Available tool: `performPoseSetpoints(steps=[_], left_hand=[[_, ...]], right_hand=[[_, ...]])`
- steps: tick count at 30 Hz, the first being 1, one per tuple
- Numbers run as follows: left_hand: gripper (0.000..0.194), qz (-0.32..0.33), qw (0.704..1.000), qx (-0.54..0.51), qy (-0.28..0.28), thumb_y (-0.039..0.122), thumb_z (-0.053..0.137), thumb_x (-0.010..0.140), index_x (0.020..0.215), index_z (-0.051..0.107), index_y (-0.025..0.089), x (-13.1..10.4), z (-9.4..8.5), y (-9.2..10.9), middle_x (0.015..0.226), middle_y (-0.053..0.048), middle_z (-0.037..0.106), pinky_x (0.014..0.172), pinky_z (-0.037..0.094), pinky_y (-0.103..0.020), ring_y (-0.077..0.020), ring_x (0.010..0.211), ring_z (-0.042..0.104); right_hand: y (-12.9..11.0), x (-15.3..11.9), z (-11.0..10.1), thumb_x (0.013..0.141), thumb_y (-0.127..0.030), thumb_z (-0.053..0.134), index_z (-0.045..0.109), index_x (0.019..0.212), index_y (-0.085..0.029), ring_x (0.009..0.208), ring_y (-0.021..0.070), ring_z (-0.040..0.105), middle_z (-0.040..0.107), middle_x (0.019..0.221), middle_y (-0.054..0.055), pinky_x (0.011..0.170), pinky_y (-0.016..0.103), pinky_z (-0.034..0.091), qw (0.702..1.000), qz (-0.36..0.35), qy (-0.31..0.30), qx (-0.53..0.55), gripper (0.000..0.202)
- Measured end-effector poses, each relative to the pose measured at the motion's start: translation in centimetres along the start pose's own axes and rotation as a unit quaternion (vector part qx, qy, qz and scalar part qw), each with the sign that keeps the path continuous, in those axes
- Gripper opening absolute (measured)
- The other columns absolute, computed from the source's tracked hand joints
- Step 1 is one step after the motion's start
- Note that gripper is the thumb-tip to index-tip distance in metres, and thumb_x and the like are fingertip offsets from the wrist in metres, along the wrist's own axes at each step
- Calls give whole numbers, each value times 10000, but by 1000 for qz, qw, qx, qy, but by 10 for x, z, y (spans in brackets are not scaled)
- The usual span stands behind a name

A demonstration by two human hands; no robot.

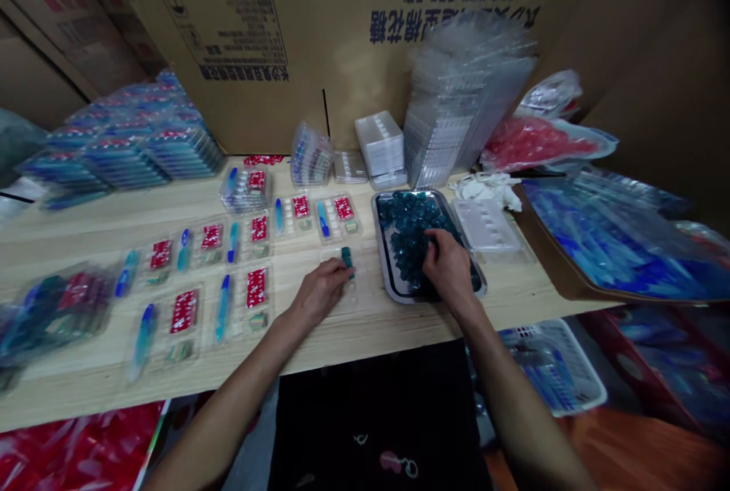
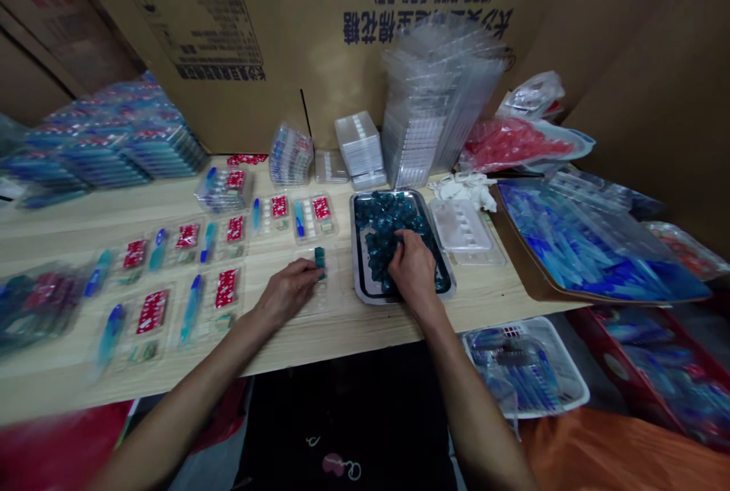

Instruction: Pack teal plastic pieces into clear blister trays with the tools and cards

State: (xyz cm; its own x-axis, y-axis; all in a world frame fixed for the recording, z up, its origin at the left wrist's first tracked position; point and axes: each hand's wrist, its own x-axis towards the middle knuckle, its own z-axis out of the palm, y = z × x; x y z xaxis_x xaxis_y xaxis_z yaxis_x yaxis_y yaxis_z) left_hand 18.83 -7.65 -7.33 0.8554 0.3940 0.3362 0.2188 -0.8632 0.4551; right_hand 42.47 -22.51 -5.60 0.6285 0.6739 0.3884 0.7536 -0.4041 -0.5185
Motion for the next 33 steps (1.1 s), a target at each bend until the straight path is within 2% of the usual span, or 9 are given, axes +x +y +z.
performPoseSetpoints(steps=[7,10,13,16,18,21,28,31,33], left_hand=[[302,89,995,35,9,101,478,913,1071,722,183,12,7,7,1015,-103,702,795,548,-310,-188,914,632],[333,104,994,40,3,63,468,887,1078,717,174,12,14,4,1033,-114,691,801,561,-326,-200,936,633],[341,73,997,14,18,86,476,894,1134,699,179,6,16,7,1073,-122,694,823,568,-333,-205,970,649],[322,-32,993,-79,83,190,520,919,1205,667,198,4,10,24,1138,-110,701,889,548,-335,-206,1027,659],[293,-152,959,-197,133,302,549,926,1167,680,197,7,2,42,1082,-93,724,855,549,-316,-196,961,682],[326,-293,854,-410,128,449,648,853,1010,710,170,19,-6,68,847,-57,739,683,547,-261,-151,706,678],[407,-391,693,-587,150,389,894,563,847,744,138,27,-13,72,759,-31,724,636,530,-220,-110,622,652],[438,-410,666,-602,161,344,909,540,906,767,149,18,-22,60,843,-46,738,698,537,-231,-123,702,670],[461,-403,688,-582,157,336,903,551,953,770,155,11,-27,51,872,-46,738,706,521,-219,-111,720,654]], right_hand=[[-1,0,12,847,-102,427,644,1059,-143,904,235,636,689,1010,122,845,357,485,999,-18,-13,38,306],[-3,-4,12,853,-119,427,645,1036,-150,895,225,639,683,978,115,838,357,502,995,-43,27,85,287],[-14,-12,8,869,-136,430,618,1107,-155,920,210,640,669,1014,111,843,354,517,984,-65,52,154,303],[-34,-25,6,868,-126,455,541,1233,-187,927,180,651,666,1066,80,833,325,534,967,-69,-5,244,380],[-49,-34,7,861,-104,463,496,1278,-201,946,169,652,655,1090,73,837,313,541,955,-85,-41,282,429],[-70,-45,11,837,-45,444,462,1300,-190,1018,181,629,622,1125,96,889,336,534,945,-139,-62,288,486],[-82,-51,11,831,-9,423,459,1292,-180,1008,190,600,573,1110,107,877,344,533,945,-148,-72,283,493],[-77,-60,8,820,8,420,527,1206,-170,980,191,594,582,1061,96,872,342,523,955,-132,-95,247,438],[-75,-71,8,789,26,436,574,1154,-147,1026,222,576,592,1070,115,912,383,504,963,-143,-139,180,427]])
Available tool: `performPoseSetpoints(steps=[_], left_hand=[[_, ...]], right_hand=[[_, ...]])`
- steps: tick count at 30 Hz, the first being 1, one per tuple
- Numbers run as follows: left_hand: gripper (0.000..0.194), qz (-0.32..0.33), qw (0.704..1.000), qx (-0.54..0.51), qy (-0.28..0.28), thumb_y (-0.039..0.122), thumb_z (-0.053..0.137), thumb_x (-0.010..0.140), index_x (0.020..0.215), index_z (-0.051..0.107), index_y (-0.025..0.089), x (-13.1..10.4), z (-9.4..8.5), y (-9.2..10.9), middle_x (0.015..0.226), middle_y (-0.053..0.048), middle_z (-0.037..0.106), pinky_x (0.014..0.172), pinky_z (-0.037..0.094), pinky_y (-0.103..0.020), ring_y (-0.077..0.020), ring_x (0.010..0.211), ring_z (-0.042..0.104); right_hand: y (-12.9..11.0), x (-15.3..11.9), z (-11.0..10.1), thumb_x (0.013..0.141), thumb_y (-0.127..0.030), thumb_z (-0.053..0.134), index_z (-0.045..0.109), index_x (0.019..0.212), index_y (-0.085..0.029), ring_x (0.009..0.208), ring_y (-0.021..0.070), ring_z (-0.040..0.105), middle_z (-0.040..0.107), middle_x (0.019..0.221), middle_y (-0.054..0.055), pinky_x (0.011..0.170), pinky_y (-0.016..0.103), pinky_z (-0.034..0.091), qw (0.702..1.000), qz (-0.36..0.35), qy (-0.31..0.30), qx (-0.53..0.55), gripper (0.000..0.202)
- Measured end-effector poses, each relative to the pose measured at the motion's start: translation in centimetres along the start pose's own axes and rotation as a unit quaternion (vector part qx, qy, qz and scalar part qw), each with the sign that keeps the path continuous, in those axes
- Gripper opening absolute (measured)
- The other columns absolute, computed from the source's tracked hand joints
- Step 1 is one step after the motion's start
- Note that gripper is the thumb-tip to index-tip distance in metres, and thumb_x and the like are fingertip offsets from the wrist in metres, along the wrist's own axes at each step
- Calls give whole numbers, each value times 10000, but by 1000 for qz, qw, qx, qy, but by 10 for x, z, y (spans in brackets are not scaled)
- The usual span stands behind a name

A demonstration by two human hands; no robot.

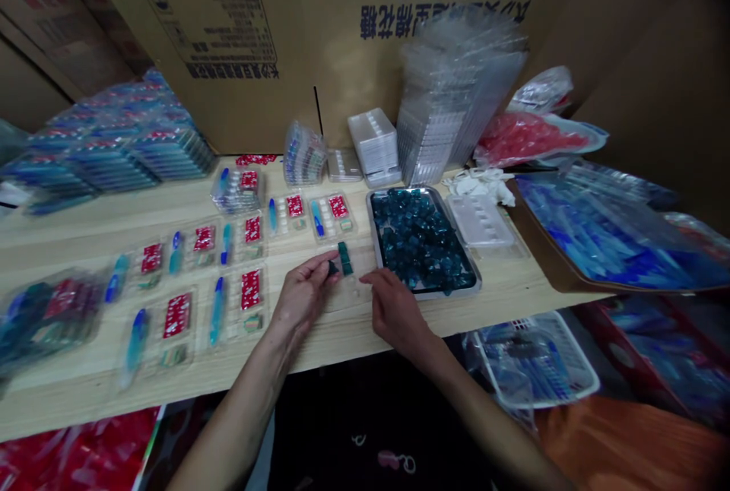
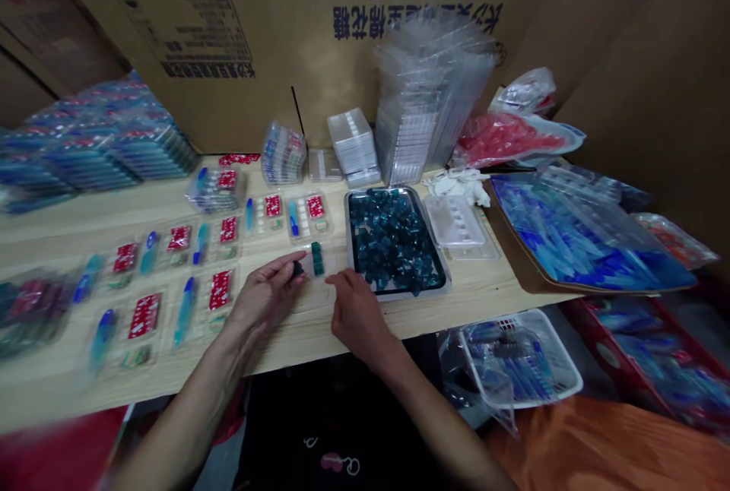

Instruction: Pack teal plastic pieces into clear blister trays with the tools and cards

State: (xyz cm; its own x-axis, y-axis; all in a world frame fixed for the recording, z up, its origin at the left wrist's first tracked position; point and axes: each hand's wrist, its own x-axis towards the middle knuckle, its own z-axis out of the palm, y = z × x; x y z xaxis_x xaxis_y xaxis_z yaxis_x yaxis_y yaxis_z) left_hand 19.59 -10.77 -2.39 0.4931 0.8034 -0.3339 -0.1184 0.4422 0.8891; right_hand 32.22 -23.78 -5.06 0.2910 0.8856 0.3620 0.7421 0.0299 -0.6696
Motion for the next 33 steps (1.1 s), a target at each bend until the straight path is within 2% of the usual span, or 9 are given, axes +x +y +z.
performPoseSetpoints(steps=[3,5,8,10,15,19,22,27,33], left_hand=[[449,56,994,96,-20,368,850,636,1029,753,175,3,-15,-2,851,-30,722,688,501,-230,-112,711,624],[311,129,972,192,-28,358,799,703,959,763,184,6,-20,-7,831,-32,707,697,500,-253,-134,735,624],[117,263,904,333,-46,274,714,790,859,775,203,13,-21,-17,830,-49,687,727,505,-278,-159,779,631],[131,323,861,387,-66,218,668,826,908,771,217,17,-19,-24,844,-51,686,735,510,-281,-162,793,641],[128,382,799,450,-119,173,627,861,894,747,200,25,-16,-33,867,-60,703,726,533,-268,-156,801,671],[170,398,778,456,-170,165,598,868,895,760,207,27,-19,-35,913,-69,723,746,546,-266,-156,830,683],[133,357,820,421,-152,221,640,854,881,770,215,24,-21,-37,887,-65,733,761,540,-275,-166,826,684],[202,212,932,292,-20,340,718,801,946,760,206,15,-20,-39,907,-51,751,802,510,-278,-178,842,673],[324,67,995,78,6,377,822,674,905,766,158,3,-7,-18,866,-47,735,698,496,-219,-120,725,636]], right_hand=[[-4,-15,8,755,37,468,618,1110,-99,1090,272,533,604,1089,155,952,437,477,994,-7,-64,-87,409],[-6,-20,13,740,48,475,631,1084,-80,1107,282,510,608,1087,167,961,440,468,991,-16,-75,-111,399],[-8,-21,17,713,70,474,640,1049,-69,1099,272,497,601,1066,169,965,421,465,989,-23,-86,-117,400],[-8,-20,17,718,71,471,643,1034,-65,1086,268,492,596,1049,169,968,419,462,989,-20,-90,-118,385],[-9,-19,16,734,57,474,643,1013,-77,1073,268,473,591,1024,161,931,404,474,988,-11,-99,-116,352],[-11,-17,15,718,59,487,650,998,-79,1043,264,464,593,1006,152,918,391,476,987,5,-109,-118,352],[-11,-17,14,719,57,492,656,979,-84,1040,262,461,595,1004,152,923,386,477,988,9,-103,-114,338],[-8,-18,14,714,53,493,655,986,-95,1058,265,474,594,1013,151,932,403,486,990,-2,-95,-105,350],[-14,-14,11,752,45,461,626,1130,-95,1061,253,502,610,1081,144,968,413,488,995,3,-66,-68,435]])
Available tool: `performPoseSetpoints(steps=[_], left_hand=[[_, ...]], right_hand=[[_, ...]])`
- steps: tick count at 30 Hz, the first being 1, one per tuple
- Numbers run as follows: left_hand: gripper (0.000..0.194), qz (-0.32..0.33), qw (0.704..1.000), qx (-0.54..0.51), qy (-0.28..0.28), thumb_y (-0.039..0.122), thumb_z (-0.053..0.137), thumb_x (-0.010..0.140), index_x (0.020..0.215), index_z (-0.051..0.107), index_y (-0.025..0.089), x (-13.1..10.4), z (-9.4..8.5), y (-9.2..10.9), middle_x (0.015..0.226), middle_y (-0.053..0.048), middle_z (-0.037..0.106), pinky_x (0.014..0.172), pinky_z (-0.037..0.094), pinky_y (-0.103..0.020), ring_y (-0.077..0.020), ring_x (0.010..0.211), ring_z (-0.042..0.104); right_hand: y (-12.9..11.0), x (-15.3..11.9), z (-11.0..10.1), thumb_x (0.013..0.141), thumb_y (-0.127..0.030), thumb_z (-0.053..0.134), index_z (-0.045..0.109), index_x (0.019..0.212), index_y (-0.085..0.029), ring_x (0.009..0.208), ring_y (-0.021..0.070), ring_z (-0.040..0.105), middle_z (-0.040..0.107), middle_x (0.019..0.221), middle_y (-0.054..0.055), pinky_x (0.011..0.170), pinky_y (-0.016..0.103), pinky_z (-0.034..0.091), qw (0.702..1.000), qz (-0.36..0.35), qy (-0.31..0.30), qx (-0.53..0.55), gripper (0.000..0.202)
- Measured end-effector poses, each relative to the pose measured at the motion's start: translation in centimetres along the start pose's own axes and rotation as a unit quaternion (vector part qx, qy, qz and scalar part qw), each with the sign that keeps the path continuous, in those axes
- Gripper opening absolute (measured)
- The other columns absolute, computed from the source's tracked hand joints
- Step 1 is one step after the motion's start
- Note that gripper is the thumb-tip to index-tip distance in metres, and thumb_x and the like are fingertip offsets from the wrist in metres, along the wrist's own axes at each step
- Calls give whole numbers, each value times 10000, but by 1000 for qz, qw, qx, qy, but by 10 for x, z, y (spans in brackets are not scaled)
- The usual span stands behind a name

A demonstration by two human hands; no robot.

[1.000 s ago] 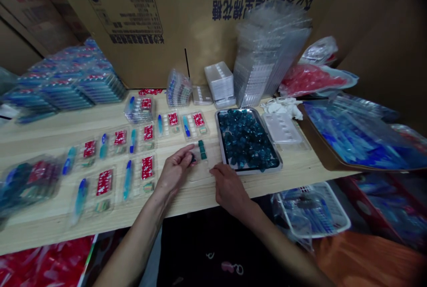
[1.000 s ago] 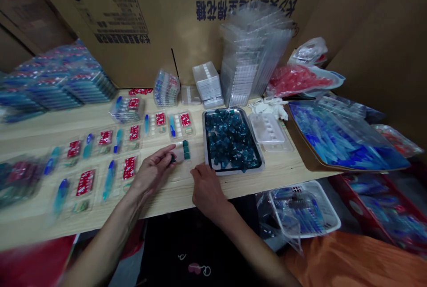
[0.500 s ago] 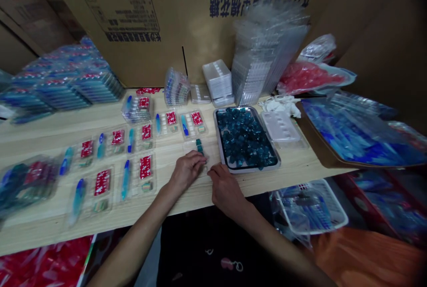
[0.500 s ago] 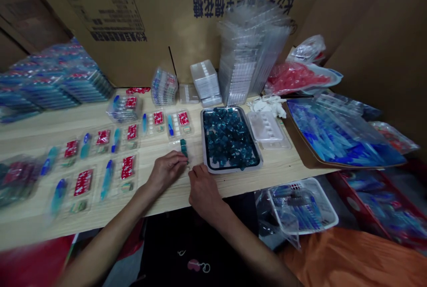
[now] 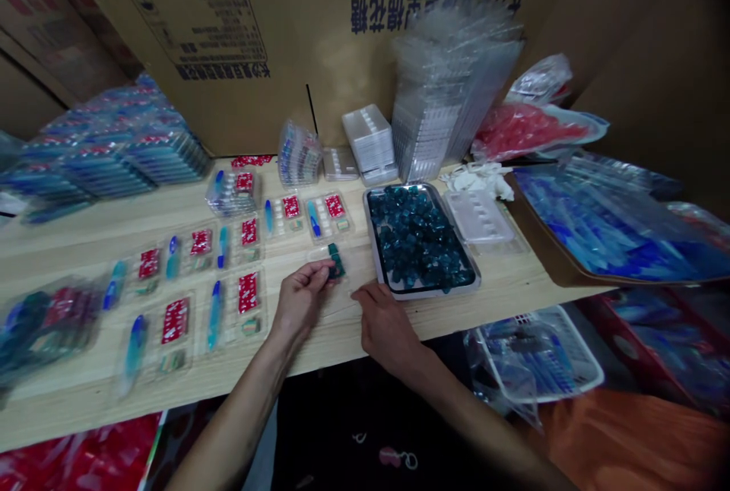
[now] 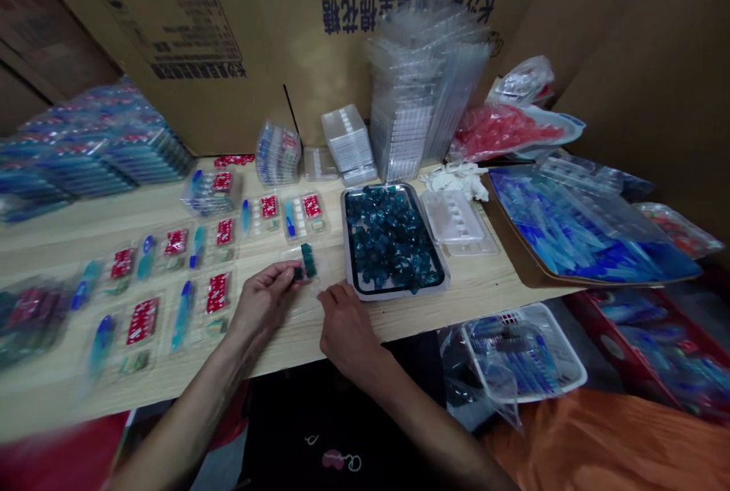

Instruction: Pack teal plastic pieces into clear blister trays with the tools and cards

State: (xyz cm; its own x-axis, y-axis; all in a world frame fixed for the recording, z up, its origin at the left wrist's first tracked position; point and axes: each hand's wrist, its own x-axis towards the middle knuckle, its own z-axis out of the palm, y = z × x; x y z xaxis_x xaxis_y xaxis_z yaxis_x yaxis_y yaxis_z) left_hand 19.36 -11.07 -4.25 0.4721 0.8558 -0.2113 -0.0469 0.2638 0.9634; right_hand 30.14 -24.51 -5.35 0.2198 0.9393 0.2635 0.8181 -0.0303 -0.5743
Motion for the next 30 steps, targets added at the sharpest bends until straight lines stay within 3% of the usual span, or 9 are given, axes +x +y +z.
performPoseSetpoints(steps=[3,9,15,20,24,27,30], left_hand=[[348,-59,996,-60,-17,315,882,590,864,764,137,-7,4,9,827,-53,735,719,508,-212,-116,732,651],[354,-75,996,-48,-1,296,883,562,859,776,136,-16,5,6,782,-50,746,686,514,-205,-106,683,650],[369,-90,995,-37,-35,332,854,597,903,793,136,-20,1,10,842,-82,767,766,526,-238,-143,768,677],[341,-95,994,-36,-31,309,878,567,850,796,138,-22,1,12,839,-82,768,791,530,-242,-136,763,678],[338,-92,995,-32,-17,314,885,553,822,791,133,-23,-1,12,831,-80,762,776,536,-258,-135,728,667],[362,-62,998,8,-2,381,863,595,865,791,152,-18,-8,12,861,-81,760,760,533,-279,-149,732,662],[286,71,985,159,0,411,772,714,894,792,189,-11,-14,9,901,-81,748,801,523,-310,-192,825,665]], right_hand=[[-5,4,-2,769,41,432,520,1325,-80,1130,243,493,594,1206,148,1043,423,450,998,-28,36,34,576],[-6,6,0,795,38,395,409,1444,-77,1247,252,453,535,1364,173,1068,462,428,996,-83,32,15,658],[1,2,-3,846,22,394,407,1474,-148,1295,275,449,532,1407,158,1030,488,449,991,-118,13,-67,651],[3,3,-5,832,18,400,498,1408,-91,1291,280,480,576,1362,180,1045,485,458,985,-146,34,-86,594],[4,2,-6,840,-24,430,545,1366,-85,1273,290,507,599,1329,192,1048,511,463,988,-130,29,-83,542],[4,-2,-3,845,-32,444,558,1337,-57,1264,290,522,592,1335,204,1056,493,465,991,-89,16,-99,506],[0,-8,6,821,-9,455,561,1308,2,1265,294,524,600,1308,232,1075,458,455,991,-63,-20,-116,498]])
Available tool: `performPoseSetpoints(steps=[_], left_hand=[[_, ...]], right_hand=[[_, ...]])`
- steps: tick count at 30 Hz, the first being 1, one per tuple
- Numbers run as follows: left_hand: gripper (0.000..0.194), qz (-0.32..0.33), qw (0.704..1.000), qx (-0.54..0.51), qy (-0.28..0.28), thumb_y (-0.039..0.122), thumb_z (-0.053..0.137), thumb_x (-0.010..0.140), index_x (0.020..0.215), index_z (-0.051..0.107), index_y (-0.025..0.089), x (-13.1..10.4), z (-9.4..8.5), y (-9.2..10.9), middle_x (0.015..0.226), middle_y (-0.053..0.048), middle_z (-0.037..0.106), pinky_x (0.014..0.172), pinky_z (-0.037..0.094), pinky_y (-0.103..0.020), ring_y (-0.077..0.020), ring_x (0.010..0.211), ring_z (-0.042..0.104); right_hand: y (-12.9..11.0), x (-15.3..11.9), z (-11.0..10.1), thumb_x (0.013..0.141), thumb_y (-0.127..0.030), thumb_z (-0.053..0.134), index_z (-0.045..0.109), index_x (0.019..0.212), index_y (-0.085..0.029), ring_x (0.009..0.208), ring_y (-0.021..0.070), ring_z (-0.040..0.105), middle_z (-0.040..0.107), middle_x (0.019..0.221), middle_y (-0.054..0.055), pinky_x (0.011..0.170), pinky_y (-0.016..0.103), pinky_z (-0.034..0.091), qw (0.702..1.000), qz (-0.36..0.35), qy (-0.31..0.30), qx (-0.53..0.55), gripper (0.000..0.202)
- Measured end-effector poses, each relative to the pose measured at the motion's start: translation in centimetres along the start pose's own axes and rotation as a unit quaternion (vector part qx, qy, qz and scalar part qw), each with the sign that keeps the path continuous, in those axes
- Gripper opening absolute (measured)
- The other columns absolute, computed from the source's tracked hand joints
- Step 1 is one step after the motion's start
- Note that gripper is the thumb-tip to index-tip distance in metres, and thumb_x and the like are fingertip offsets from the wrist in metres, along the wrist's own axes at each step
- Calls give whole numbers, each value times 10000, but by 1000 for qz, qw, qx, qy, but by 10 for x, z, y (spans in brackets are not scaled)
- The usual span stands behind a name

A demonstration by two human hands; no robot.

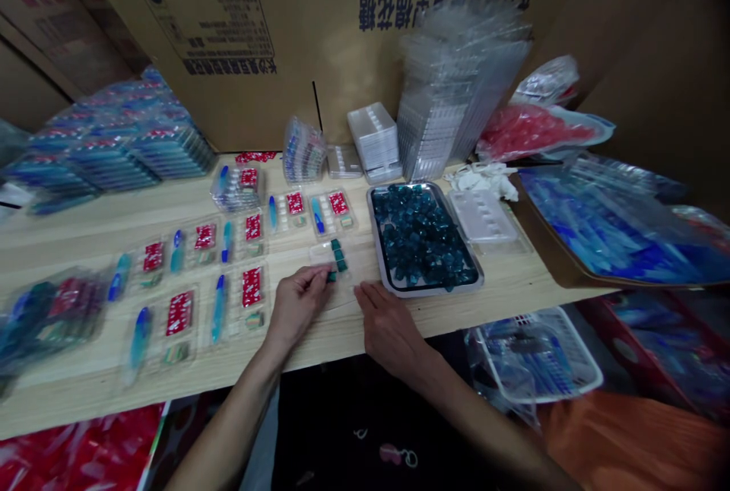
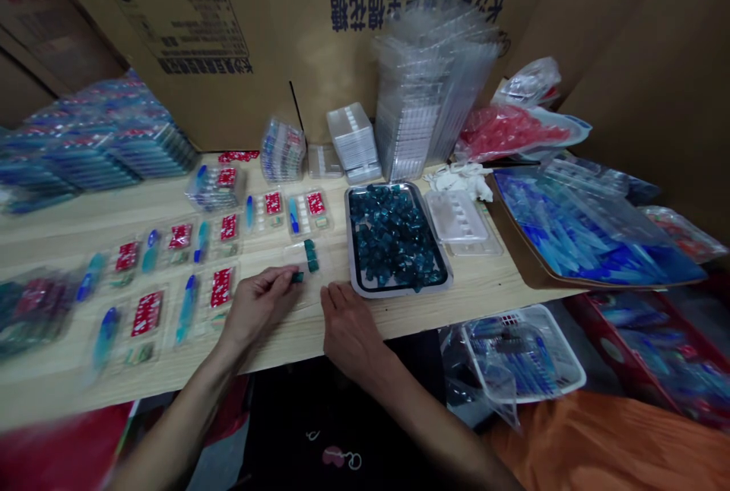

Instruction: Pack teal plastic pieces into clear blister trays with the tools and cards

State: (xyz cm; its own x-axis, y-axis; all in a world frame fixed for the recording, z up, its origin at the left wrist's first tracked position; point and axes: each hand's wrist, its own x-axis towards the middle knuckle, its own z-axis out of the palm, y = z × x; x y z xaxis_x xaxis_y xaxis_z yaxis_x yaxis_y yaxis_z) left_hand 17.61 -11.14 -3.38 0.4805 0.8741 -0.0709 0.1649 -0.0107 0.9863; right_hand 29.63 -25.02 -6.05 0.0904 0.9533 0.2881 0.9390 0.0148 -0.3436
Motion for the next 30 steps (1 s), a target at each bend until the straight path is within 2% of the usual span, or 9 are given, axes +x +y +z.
performPoseSetpoints(steps=[3,5,10,15,18,21,25,27,30], left_hand=[[187,149,977,151,-17,319,672,801,916,783,223,7,1,-9,919,-81,732,835,517,-326,-209,872,662],[182,191,958,208,-38,275,636,822,933,774,231,11,2,-15,925,-83,732,813,526,-322,-206,851,666],[175,230,935,257,-81,244,613,834,884,780,245,22,0,-26,915,-83,728,768,540,-307,-198,833,680],[167,238,926,260,-137,267,637,817,875,793,256,23,0,-26,910,-81,715,721,526,-278,-184,806,668],[156,195,958,195,-81,302,665,815,886,788,237,20,-2,-24,887,-74,718,760,512,-274,-181,827,658],[229,74,996,51,-9,367,733,776,937,774,209,18,-6,-20,923,-65,734,794,506,-277,-169,828,654],[376,-92,986,-136,-9,385,863,616,905,769,163,15,-9,-10,885,-63,741,742,513,-255,-147,759,655],[387,-120,979,-166,-17,342,892,571,889,768,159,11,-7,-6,841,-53,742,727,503,-231,-130,739,652],[393,-111,984,-134,-22,330,880,592,930,767,163,1,-2,-2,796,-41,741,684,484,-213,-117,701,638]], right_hand=[[-8,-4,10,791,-15,485,566,1292,23,1306,308,486,596,1303,251,1091,457,443,999,-3,-32,5,509],[-11,-4,15,781,-27,494,552,1309,29,1329,314,461,577,1327,261,1107,470,427,999,-5,-35,7,534],[-12,-2,15,767,-38,510,560,1295,34,1323,308,465,586,1314,253,1129,446,407,999,-9,-37,9,536],[-12,2,8,775,-33,506,589,1245,22,1283,298,493,620,1251,225,1114,418,418,998,1,-58,7,480],[-12,2,7,767,-24,500,590,1237,14,1272,289,495,623,1239,224,1107,425,425,998,3,-51,26,480],[-12,0,6,768,-24,503,602,1213,5,1255,281,501,626,1221,219,1118,415,410,998,3,-38,41,456],[-12,1,1,784,-24,489,598,1221,-52,1236,271,506,615,1233,184,1084,421,426,997,21,-27,69,451],[-11,7,-2,779,-14,479,581,1242,-78,1197,262,524,618,1208,164,1054,423,440,994,40,-7,102,479],[-9,21,-5,824,-41,453,573,1204,-118,1033,224,593,642,1079,127,936,380,489,978,97,39,183,406]])
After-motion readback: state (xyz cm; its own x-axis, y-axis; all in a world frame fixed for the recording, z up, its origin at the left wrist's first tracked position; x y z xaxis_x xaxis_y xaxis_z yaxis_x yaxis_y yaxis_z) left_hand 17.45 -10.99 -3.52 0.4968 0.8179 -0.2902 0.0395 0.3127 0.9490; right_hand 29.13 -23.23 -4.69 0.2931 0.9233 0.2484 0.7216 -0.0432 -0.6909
